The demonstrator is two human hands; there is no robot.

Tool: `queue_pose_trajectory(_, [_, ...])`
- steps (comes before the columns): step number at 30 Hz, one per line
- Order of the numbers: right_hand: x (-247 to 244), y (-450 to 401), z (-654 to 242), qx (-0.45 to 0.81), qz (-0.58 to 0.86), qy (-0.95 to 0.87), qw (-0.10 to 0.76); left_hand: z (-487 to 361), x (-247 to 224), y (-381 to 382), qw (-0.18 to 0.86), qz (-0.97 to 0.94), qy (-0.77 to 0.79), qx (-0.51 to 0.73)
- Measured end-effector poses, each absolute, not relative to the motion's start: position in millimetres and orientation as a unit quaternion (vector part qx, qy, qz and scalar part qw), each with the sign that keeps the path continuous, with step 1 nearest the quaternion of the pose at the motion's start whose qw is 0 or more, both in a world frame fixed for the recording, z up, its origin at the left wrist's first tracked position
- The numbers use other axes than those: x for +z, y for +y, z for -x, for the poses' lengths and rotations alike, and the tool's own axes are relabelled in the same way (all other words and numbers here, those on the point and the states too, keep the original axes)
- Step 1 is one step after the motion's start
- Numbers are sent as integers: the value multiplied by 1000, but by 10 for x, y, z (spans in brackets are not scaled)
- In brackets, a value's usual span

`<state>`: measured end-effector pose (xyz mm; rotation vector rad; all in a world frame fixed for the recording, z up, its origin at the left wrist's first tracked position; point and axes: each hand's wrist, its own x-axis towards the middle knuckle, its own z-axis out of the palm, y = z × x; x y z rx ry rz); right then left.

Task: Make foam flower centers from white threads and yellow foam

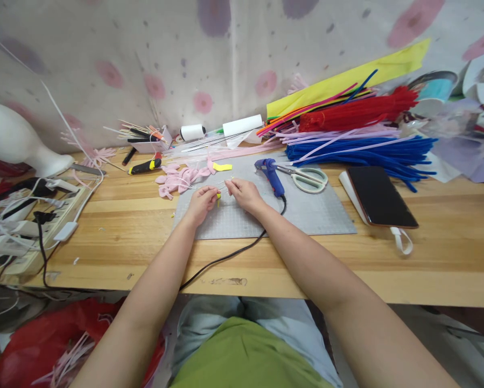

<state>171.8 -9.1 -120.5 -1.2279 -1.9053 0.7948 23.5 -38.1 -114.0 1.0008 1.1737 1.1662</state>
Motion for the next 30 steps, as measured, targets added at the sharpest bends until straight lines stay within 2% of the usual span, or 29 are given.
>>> queue_pose_trajectory(12, [-1240,-26,-1708,358,433,-739,371,-256,-1127,-403,556,-434,515,488])
queue_pose_trajectory(18, [-1263,-33,-1718,336,469,-729,368,-258,-1133,-402,545,-441,519,490])
queue_pose_trajectory(30, [-1191,-105,-1702,421,471,-692,350,-266,-1150,-398,542,-431,507,514])
